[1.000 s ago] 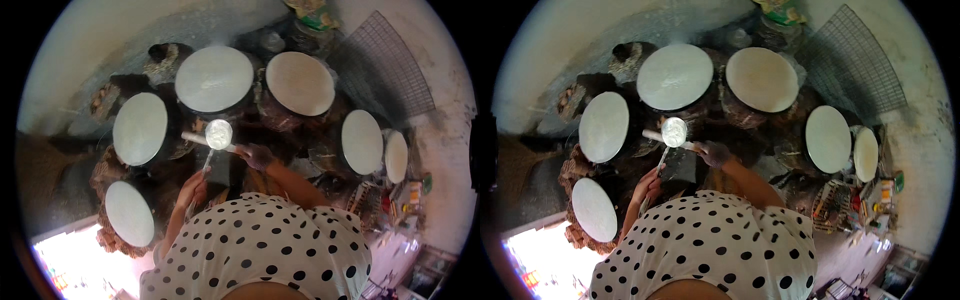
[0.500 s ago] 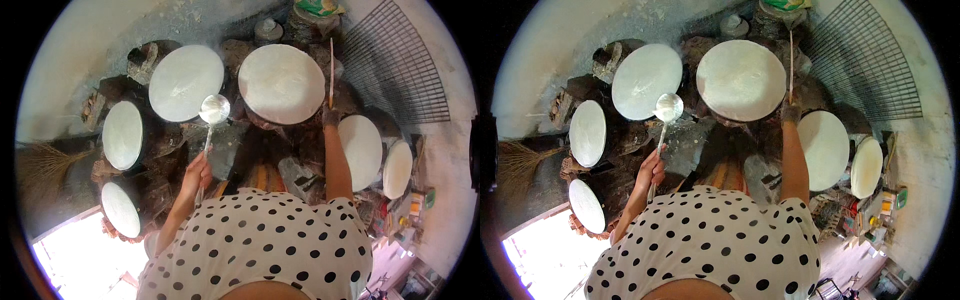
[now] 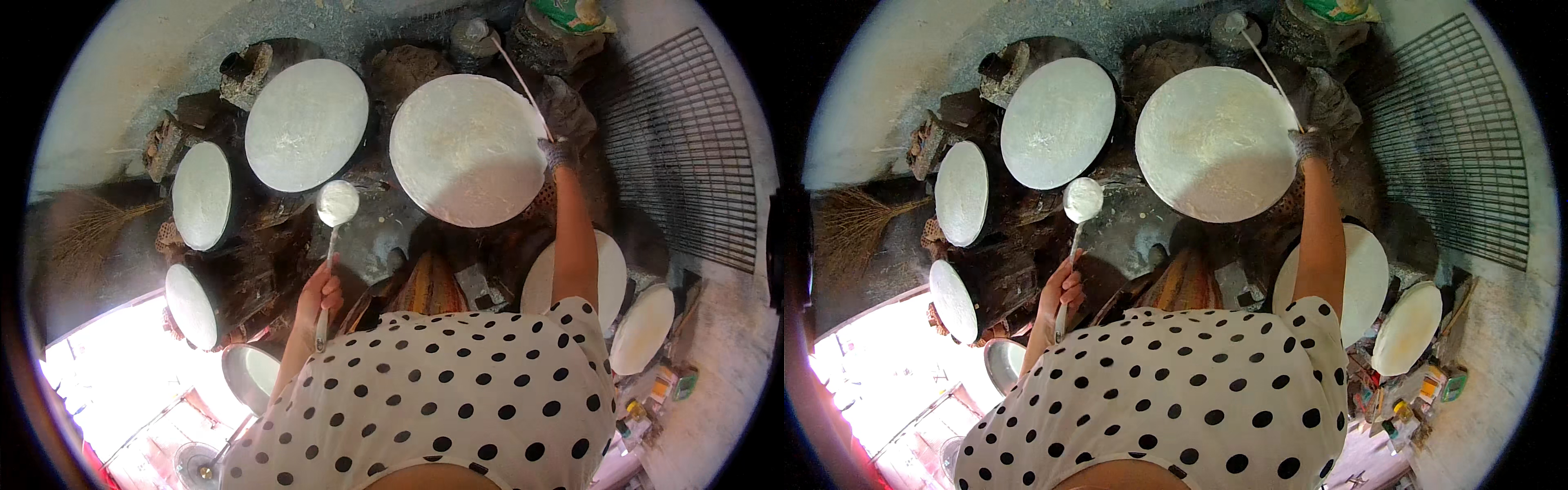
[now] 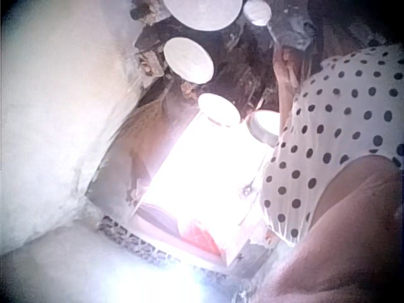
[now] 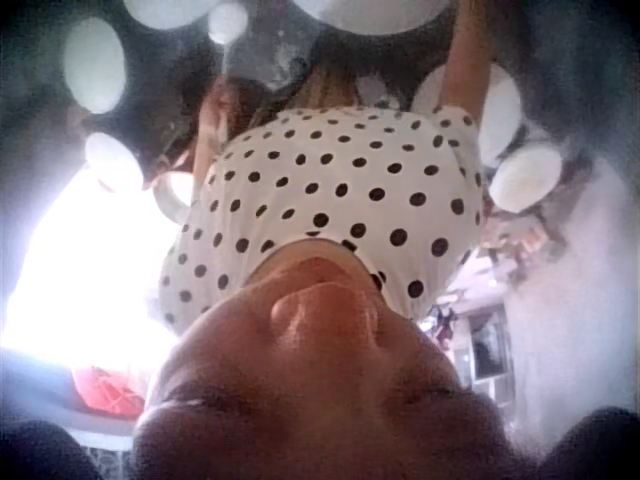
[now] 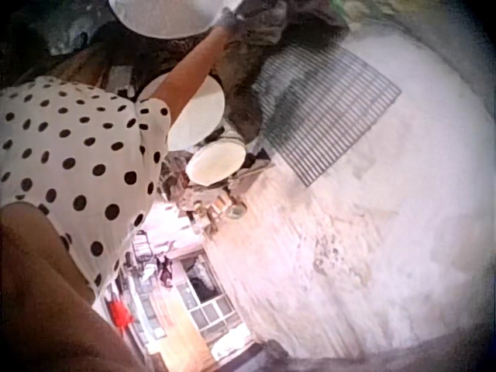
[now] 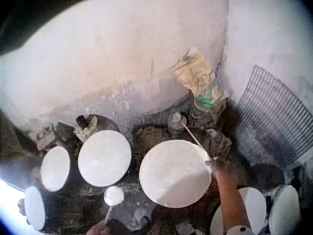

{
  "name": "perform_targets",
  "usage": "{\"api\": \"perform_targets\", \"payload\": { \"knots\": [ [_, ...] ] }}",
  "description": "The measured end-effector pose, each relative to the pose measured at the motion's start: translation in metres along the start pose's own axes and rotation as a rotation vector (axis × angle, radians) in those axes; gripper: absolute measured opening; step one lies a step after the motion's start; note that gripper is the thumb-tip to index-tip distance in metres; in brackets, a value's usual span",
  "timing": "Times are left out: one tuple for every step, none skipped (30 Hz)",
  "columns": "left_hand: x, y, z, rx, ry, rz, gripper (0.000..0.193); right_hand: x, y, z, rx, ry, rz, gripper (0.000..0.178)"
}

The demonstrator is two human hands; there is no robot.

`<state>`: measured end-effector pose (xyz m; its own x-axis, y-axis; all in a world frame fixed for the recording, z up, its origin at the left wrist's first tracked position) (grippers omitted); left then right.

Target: The person pours white liquid onto heated cloth steamers, spreads it using a ladle, and then removes the resulting rice paper sheets with a long wooden stick.

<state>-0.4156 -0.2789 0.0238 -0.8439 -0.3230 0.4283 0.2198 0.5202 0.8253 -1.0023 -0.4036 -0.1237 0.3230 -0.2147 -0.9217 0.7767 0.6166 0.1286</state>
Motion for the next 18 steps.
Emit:
{"api": "perform_targets", "payload": {
  "knots": [
    [0.001, -0.002, -0.003, 0.000, 0.007, 0.003, 0.029, -0.001, -0.004, -0.012, 0.003, -0.057, 0.000, 0.058],
    [0.003, -0.003, -0.008, 0.002, -0.033, -0.002, 0.029, -0.004, -0.010, -0.025, 0.027, -0.099, -0.013, 0.058],
    [0.001, -0.003, -0.011, 0.012, -0.028, 0.009, 0.029, -0.011, -0.008, -0.023, 0.040, -0.141, -0.017, 0.059],
    [0.000, -0.003, -0.014, 0.022, -0.023, 0.019, 0.029, -0.018, -0.005, -0.023, 0.075, -0.168, -0.035, 0.059],
    [-0.001, -0.004, -0.016, 0.031, -0.018, 0.029, 0.029, -0.026, -0.001, -0.024, 0.110, -0.195, -0.053, 0.060],
    [-0.006, -0.003, -0.017, 0.031, 0.032, 0.028, 0.030, -0.043, 0.016, -0.001, 0.066, -0.229, -0.033, 0.060],
    [-0.009, -0.003, -0.018, 0.046, 0.047, 0.054, 0.031, -0.070, 0.039, 0.027, 0.029, -0.264, -0.011, 0.060],
    [-0.009, -0.002, -0.019, 0.054, 0.053, 0.088, 0.033, -0.089, 0.057, 0.043, 0.002, -0.299, 0.000, 0.060],
    [-0.009, -0.002, -0.021, 0.064, 0.057, 0.122, 0.034, -0.094, 0.064, 0.047, -0.048, -0.315, -0.069, 0.060],
    [-0.010, -0.003, -0.023, 0.047, 0.078, 0.147, 0.035, -0.099, 0.070, 0.051, -0.099, -0.331, -0.139, 0.059],
    [-0.012, -0.003, -0.024, 0.030, 0.101, 0.171, 0.035, -0.104, 0.077, 0.055, -0.151, -0.346, -0.207, 0.059],
    [-0.012, -0.003, -0.025, 0.017, 0.128, 0.193, 0.035, -0.107, 0.083, 0.060, -0.114, -0.329, -0.178, 0.057],
    [-0.012, -0.001, -0.026, 0.023, 0.116, 0.188, 0.035, -0.111, 0.090, 0.066, -0.078, -0.312, -0.148, 0.055],
    [-0.011, 0.001, -0.027, 0.031, 0.105, 0.181, 0.035, -0.114, 0.096, 0.069, -0.044, -0.295, -0.117, 0.054],
    [-0.009, 0.004, -0.029, 0.037, 0.092, 0.178, 0.035, -0.116, 0.100, 0.071, -0.061, -0.350, -0.084, 0.050],
    [-0.008, 0.006, -0.031, 0.042, 0.083, 0.180, 0.035, -0.118, 0.103, 0.074, -0.080, -0.405, -0.050, 0.047],
    [-0.008, 0.009, -0.033, 0.047, 0.074, 0.182, 0.035, -0.119, 0.108, 0.077, -0.098, -0.459, -0.014, 0.044],
    [-0.008, 0.011, -0.035, 0.053, 0.066, 0.187, 0.034, -0.122, 0.112, 0.081, -0.149, -0.437, -0.042, 0.041]
  ]
}}
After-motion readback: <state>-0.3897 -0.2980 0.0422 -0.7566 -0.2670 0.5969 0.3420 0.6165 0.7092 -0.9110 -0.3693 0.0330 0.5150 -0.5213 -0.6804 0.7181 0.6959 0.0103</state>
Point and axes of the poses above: each hand's wrist, its own y-axis away from the middle knuckle, its own x-axis out of the palm, z = x × y, the point moved 4 cm from there along -y, towards the middle knuckle, and after that the axes turned 5 degrees about -z, right-handed, at the moved point
